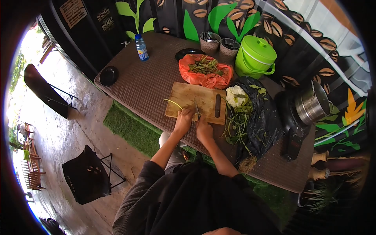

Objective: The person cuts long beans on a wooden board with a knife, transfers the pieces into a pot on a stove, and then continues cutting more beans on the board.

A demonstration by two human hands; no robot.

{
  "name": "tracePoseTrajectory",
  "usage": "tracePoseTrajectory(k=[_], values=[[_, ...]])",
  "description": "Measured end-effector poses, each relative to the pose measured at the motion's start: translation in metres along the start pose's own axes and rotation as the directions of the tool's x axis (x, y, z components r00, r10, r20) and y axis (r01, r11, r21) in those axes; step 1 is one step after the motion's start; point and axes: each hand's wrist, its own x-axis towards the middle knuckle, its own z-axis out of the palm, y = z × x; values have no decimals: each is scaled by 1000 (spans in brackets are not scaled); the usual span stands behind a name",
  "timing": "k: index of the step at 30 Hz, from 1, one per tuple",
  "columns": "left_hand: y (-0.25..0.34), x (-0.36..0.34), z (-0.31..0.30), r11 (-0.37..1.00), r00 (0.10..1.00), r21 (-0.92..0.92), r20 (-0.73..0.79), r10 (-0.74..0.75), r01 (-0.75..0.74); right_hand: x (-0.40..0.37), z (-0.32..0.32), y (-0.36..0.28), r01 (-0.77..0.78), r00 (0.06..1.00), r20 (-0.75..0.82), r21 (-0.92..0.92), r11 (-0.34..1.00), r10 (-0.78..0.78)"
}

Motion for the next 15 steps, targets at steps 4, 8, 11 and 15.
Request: tracePoseTrajectory(k=[4, 8, 11, 15], values=[[-7, -2, 7, 1000, 1000, 18, 20, -14, 14, 13, -48, -9, -85, 950, 302, 10, 996, 78], [-10, -1, 10, 997, 1000, 76, 1, -8, 8, -1, -11, -8, -34, 997, 70, -68, 997, 39], [-13, -3, 12, 1000, 1000, 19, -13, 19, -19, 7, 6, -1, -14, 1000, -20, 73, 997, 15], [-14, -3, 13, 999, 999, 31, -32, 14, -13, 4, -27, -10, -44, 990, 131, 14, 999, 42]])
